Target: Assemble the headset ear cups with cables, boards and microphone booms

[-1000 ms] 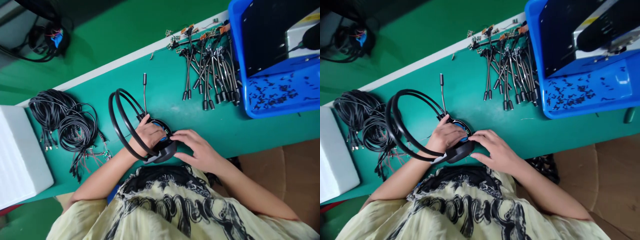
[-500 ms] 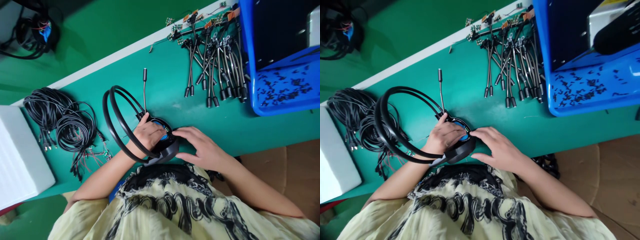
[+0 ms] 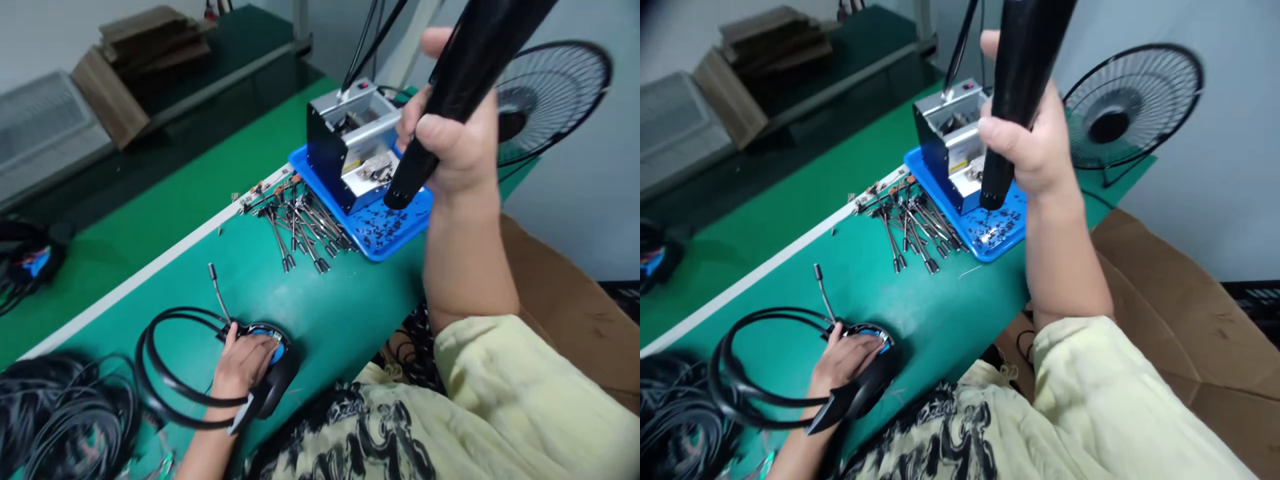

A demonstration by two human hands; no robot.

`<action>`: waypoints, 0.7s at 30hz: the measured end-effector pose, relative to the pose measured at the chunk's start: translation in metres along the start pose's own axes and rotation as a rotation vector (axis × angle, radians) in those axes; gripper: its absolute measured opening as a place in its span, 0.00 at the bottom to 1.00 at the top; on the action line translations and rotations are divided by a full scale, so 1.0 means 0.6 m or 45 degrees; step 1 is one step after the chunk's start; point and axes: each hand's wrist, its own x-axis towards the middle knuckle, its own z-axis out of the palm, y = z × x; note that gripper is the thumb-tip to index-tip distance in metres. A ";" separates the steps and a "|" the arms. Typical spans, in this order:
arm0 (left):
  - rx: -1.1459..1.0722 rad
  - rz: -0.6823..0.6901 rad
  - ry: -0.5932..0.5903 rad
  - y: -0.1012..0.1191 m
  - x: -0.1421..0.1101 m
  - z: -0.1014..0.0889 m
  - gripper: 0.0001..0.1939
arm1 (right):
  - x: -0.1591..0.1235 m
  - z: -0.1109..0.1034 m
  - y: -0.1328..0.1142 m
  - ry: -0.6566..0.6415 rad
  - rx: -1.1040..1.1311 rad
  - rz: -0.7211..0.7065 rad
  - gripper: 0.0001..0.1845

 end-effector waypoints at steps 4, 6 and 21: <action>0.047 -0.035 -0.005 -0.003 -0.007 0.004 0.10 | 0.056 0.012 0.041 0.210 0.217 -0.114 0.38; 0.048 -0.064 -0.020 -0.005 -0.011 0.004 0.10 | 0.069 0.023 0.064 0.351 0.217 -0.152 0.40; 0.097 0.001 -0.148 -0.010 0.002 -0.019 0.12 | 0.074 0.036 0.067 0.397 0.444 -0.216 0.35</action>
